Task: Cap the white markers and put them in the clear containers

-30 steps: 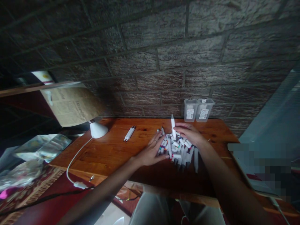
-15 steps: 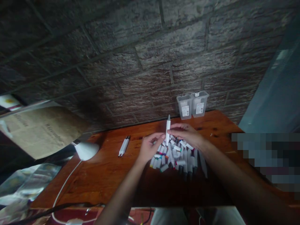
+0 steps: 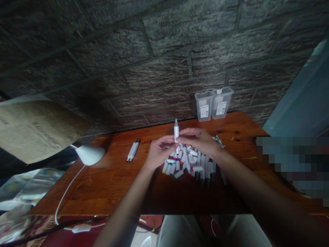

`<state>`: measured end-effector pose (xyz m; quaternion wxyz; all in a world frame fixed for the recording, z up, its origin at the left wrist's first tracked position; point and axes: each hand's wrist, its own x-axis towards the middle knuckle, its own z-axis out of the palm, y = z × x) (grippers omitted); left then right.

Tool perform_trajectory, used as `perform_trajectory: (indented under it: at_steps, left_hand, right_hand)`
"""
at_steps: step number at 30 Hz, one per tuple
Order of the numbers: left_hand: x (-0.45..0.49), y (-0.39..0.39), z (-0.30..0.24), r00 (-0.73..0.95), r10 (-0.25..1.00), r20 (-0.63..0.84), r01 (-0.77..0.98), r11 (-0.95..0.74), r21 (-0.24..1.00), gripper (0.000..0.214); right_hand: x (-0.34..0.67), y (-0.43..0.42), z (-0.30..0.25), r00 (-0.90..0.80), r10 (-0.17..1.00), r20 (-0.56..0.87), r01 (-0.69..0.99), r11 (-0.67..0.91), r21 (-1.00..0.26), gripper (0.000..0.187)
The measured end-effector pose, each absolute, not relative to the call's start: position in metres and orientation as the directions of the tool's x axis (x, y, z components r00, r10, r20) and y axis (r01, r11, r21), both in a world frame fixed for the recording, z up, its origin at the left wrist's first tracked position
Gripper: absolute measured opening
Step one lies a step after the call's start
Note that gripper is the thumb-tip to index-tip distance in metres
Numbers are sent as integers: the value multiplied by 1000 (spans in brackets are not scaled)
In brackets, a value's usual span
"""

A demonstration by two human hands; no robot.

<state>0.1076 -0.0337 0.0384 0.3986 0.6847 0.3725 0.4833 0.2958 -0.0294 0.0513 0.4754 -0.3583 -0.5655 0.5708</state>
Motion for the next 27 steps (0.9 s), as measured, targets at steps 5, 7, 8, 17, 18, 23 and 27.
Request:
perform_trajectory:
  at_steps: [5, 7, 8, 17, 18, 23, 27]
  left_hand:
    - [62, -22, 50, 101, 927, 360, 413, -368, 833, 37]
    - [35, -18, 52, -42, 908, 416, 601, -309, 737, 37]
    - [24, -17, 52, -102, 908, 407, 679, -236, 696, 34]
    - [13, -31, 50, -274, 955, 118, 956, 256, 143, 19]
    - [14, -32, 51, -296, 948, 118, 952, 284, 112, 20]
    - [14, -34, 56, -335, 930, 152, 942, 329, 64, 37]
    - [5, -29, 52, -271, 941, 204, 962, 272, 24, 46]
  right_hand:
    - [307, -20, 49, -151, 982, 115, -174, 88, -981, 35]
    - [316, -14, 48, -91, 989, 114, -179, 96, -979, 36]
    - [319, -12, 48, -64, 993, 101, -181, 88, -980, 37]
    - [323, -11, 48, -65, 998, 14, -188, 2, -982, 42]
    - [324, -11, 47, -62, 998, 11, -198, -2, -980, 41]
    - [326, -7, 42, -50, 999, -2, -225, -13, -974, 36]
    - [326, -8, 42, -43, 999, -14, -217, -23, -976, 33]
